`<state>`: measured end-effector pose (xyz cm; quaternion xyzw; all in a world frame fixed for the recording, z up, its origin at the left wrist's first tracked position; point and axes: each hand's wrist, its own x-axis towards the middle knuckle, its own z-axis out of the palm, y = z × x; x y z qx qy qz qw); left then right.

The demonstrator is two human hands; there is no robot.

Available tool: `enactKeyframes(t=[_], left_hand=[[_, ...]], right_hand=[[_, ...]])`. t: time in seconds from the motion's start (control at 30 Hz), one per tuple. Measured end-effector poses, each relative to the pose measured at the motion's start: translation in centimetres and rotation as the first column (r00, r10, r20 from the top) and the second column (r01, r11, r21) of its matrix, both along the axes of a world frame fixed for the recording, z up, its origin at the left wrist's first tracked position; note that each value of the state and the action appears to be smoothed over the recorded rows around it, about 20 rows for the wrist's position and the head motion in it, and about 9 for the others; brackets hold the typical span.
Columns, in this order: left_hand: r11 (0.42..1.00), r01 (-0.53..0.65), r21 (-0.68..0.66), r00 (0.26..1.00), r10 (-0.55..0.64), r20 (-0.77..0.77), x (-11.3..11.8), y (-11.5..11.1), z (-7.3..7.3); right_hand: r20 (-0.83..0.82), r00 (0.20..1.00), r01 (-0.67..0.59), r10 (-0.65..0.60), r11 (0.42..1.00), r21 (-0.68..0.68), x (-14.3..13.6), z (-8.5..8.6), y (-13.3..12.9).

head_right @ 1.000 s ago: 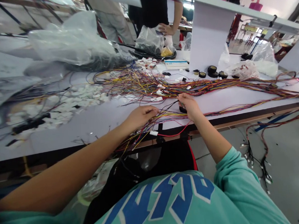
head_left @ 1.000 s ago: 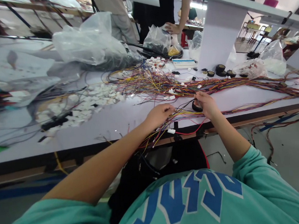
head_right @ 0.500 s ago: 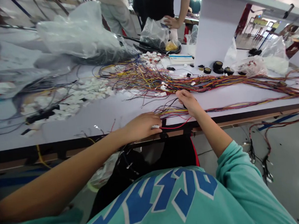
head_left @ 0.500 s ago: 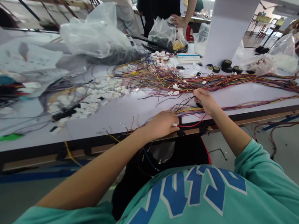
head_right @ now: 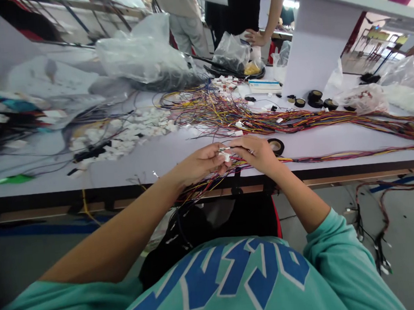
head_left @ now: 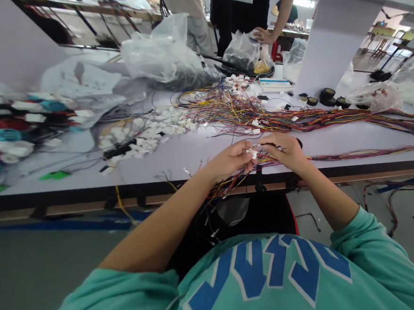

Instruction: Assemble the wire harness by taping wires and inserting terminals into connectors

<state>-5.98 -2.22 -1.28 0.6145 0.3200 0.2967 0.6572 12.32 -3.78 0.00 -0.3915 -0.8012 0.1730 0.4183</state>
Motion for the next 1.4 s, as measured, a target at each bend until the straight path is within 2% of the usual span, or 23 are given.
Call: enactKeyframes(t=[0.1, 0.2, 0.3, 0.47, 0.57, 0.77, 0.93, 1.07, 1.2, 1.4], left_hand=[[0.995, -0.052, -0.088, 0.998, 0.056, 0.043, 0.1, 0.3, -0.7], [0.98, -0.131, -0.151, 0.989, 0.139, 0.048, 0.1, 0.4, -0.8], [0.97, -0.143, -0.195, 0.982, 0.164, 0.096, 0.3, 0.3, -0.5], [0.943, -0.167, -0.287, 0.96, 0.222, 0.171, 0.8, 0.1, -0.4], [0.926, -0.126, -0.355, 0.943, 0.223, 0.248, 0.9, 0.3, -0.8], [0.894, -0.016, -0.448, 0.936, 0.172, 0.308, 1.2, 0.5, -1.5], [0.821, 0.096, -0.563, 0.924, 0.136, 0.356, 1.7, 0.5, -1.6], [0.776, 0.141, -0.615, 0.918, 0.13, 0.375, 1.9, 0.5, -1.6], [0.775, 0.154, -0.612, 0.912, 0.127, 0.39, 2.0, 0.5, -1.6], [0.774, 0.125, -0.62, 0.931, 0.123, 0.342, 2.0, 0.1, -1.3]], right_hand=[[-0.063, 0.998, 0.025, -0.029, 0.998, -0.059, 0.2, 0.0, -0.6], [-0.025, 0.996, 0.084, -0.087, 0.991, -0.1, 0.4, 0.0, -0.9], [0.02, 0.991, 0.13, -0.129, 0.986, -0.105, 0.4, 0.0, -1.1], [0.091, 0.975, 0.208, -0.205, 0.978, -0.025, 0.4, 0.0, -1.4], [0.1, 0.968, 0.224, -0.229, 0.973, 0.056, 0.6, -0.2, -1.6], [0.155, 0.967, 0.177, -0.201, 0.972, 0.157, 0.9, -0.8, -1.5], [0.238, 0.957, 0.093, -0.167, 0.951, 0.293, 1.0, -1.0, -1.4], [0.312, 0.935, 0.013, -0.169, 0.895, 0.447, 1.0, -1.1, -1.5], [0.354, 0.913, -0.032, -0.201, 0.831, 0.555, 1.0, -1.1, -1.7], [0.396, 0.883, -0.063, -0.253, 0.772, 0.633, 0.9, -1.2, -2.1]])
